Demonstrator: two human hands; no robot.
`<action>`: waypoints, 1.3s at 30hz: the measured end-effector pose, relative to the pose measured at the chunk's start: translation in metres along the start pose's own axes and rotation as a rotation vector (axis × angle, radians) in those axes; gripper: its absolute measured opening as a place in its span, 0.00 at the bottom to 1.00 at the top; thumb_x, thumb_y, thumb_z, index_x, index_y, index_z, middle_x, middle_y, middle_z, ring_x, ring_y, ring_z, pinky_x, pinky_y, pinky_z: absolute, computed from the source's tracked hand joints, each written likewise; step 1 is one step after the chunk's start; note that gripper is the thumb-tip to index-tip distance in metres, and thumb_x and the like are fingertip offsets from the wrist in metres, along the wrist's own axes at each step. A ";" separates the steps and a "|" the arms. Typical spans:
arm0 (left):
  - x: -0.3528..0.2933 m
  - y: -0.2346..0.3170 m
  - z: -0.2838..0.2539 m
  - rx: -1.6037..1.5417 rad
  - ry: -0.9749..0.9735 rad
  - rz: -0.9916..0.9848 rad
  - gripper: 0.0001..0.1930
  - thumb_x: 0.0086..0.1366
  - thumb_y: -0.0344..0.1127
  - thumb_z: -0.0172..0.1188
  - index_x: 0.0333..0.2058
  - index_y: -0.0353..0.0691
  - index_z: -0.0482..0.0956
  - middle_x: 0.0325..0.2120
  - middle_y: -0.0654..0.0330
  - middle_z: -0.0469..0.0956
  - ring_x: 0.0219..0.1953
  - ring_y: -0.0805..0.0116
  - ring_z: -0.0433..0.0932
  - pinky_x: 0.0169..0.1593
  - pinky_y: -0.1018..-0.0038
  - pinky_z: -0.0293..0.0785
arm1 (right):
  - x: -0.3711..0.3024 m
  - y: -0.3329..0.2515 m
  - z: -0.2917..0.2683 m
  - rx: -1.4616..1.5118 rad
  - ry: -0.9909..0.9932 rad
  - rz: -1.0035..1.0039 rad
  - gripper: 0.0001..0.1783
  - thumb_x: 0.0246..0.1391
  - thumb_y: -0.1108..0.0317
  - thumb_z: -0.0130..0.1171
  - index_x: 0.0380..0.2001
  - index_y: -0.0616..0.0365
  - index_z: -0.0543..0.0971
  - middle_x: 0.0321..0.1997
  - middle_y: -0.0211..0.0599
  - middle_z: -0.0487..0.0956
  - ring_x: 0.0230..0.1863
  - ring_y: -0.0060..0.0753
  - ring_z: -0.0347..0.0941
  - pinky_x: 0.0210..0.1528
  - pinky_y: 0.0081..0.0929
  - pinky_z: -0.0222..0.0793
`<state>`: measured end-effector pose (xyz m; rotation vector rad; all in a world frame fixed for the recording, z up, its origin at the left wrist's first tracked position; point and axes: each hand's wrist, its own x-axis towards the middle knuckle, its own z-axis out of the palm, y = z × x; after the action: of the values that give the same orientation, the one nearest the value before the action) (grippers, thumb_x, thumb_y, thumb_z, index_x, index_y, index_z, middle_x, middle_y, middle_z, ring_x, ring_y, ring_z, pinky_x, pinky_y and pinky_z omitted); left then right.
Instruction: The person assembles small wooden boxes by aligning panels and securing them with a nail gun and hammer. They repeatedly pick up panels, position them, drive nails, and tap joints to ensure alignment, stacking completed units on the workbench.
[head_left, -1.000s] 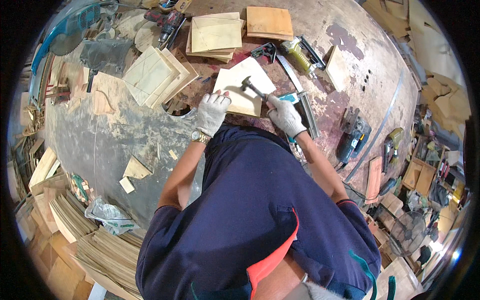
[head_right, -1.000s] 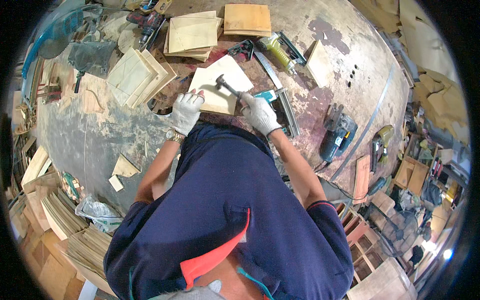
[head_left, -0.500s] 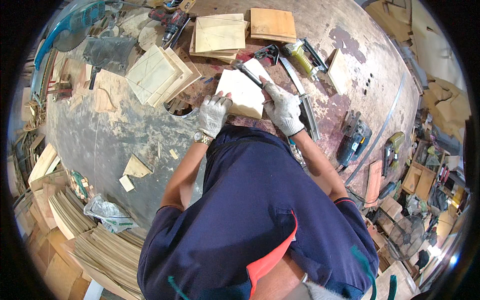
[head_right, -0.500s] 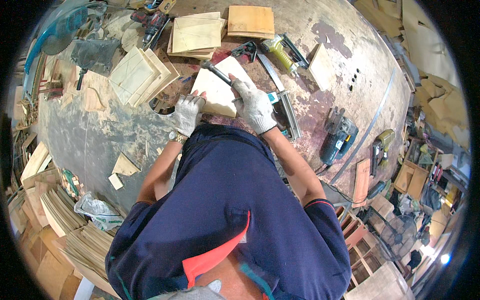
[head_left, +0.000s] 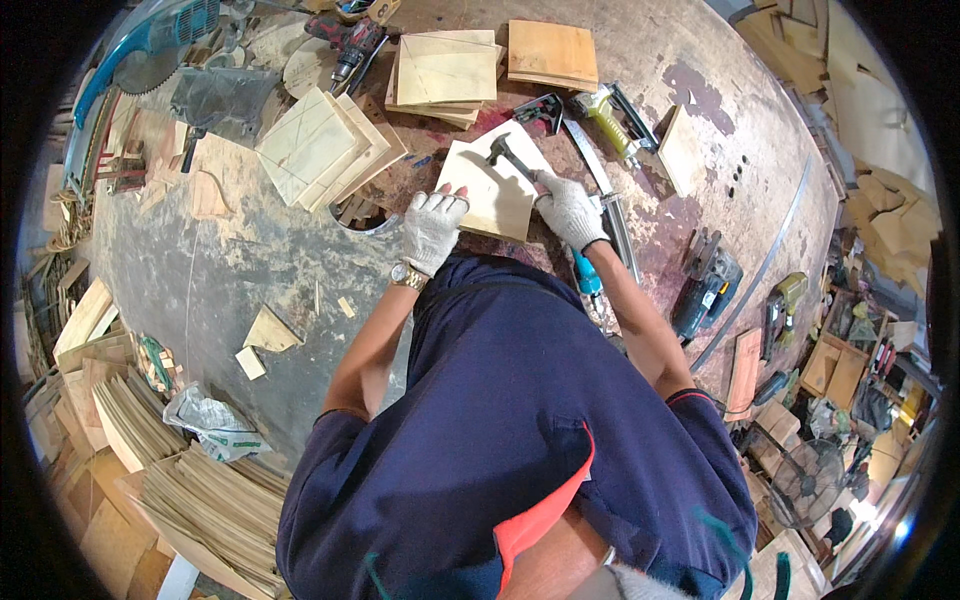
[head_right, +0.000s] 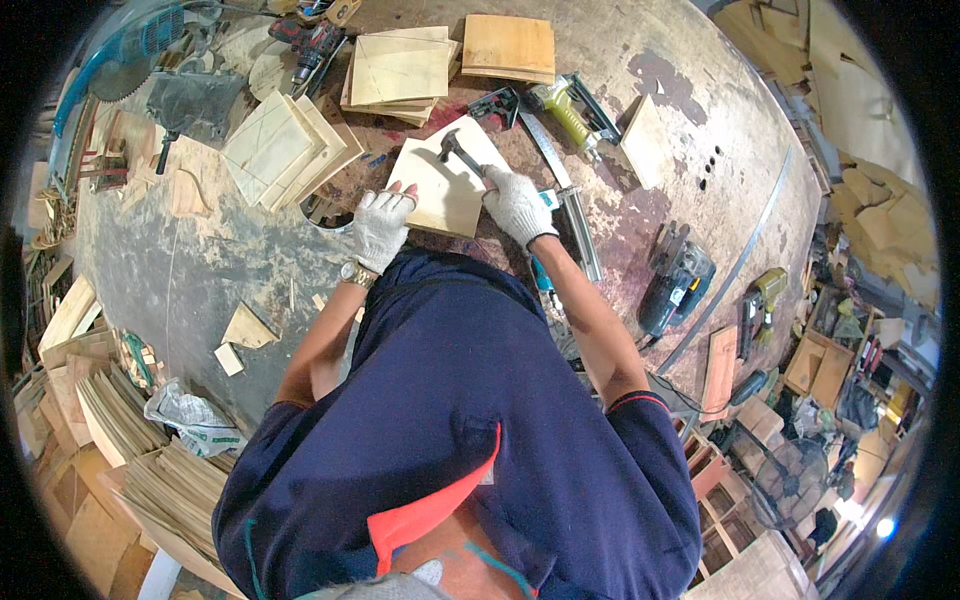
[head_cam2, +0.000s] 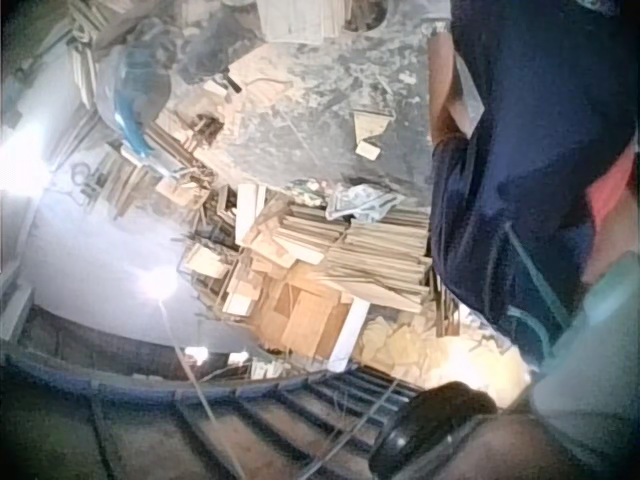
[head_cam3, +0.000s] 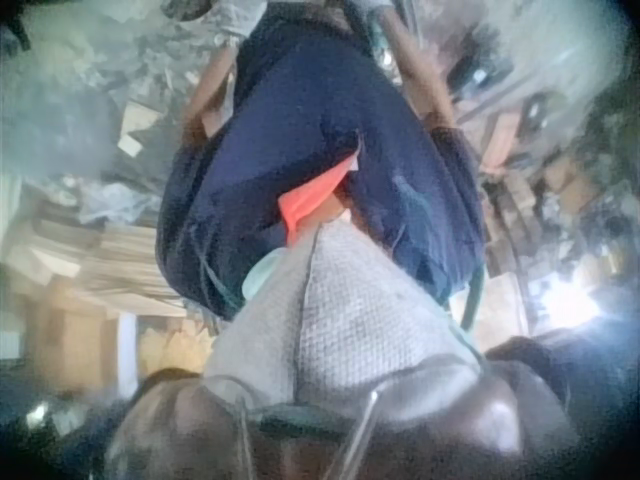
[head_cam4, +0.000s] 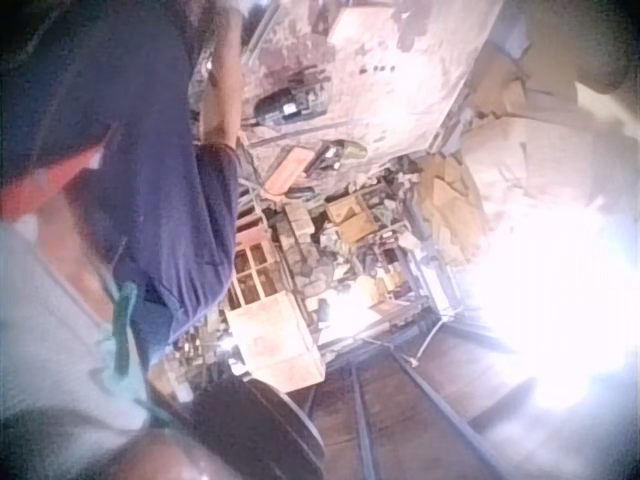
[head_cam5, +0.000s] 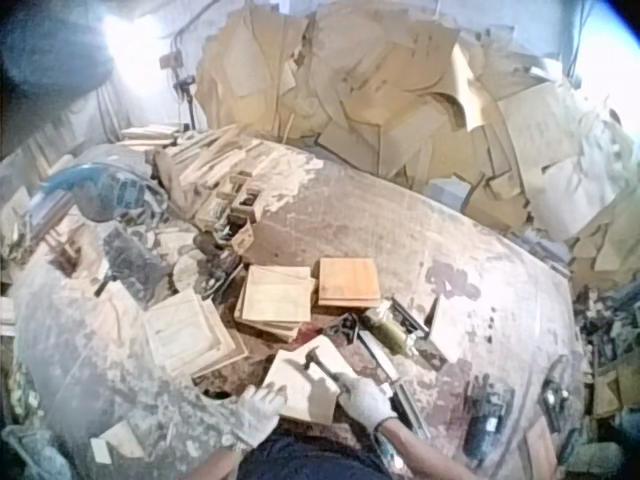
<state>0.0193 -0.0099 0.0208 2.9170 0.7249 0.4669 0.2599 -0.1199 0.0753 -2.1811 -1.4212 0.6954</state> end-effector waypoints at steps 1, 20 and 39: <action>-0.001 0.000 0.000 0.008 0.008 0.006 0.16 0.55 0.29 0.63 0.44 0.47 0.80 0.38 0.64 0.83 0.52 0.68 0.81 0.48 0.64 0.71 | 0.003 -0.002 -0.005 -0.030 -0.042 0.042 0.17 0.65 0.62 0.54 0.54 0.49 0.79 0.35 0.60 0.81 0.40 0.61 0.80 0.39 0.47 0.73; 0.015 -0.053 -0.043 -0.724 0.727 -1.016 0.23 0.65 0.49 0.69 0.37 0.30 0.77 0.30 0.55 0.80 0.32 0.65 0.75 0.40 0.66 0.74 | -0.078 0.082 -0.019 0.817 0.580 0.590 0.12 0.71 0.62 0.52 0.39 0.57 0.79 0.18 0.17 0.66 0.15 0.11 0.58 0.16 0.18 0.52; 0.116 -0.110 -0.021 -0.089 -0.101 -0.552 0.41 0.55 0.54 0.73 0.62 0.40 0.70 0.56 0.44 0.75 0.56 0.48 0.76 0.57 0.58 0.74 | -0.160 0.144 0.017 -0.494 0.687 0.757 0.29 0.49 0.67 0.67 0.58 0.53 0.77 0.47 0.56 0.77 0.46 0.61 0.77 0.49 0.51 0.72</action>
<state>0.0619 0.1422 0.0532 2.4795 1.3844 0.2770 0.2951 -0.3203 0.0012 -2.9434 -0.4112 -0.2556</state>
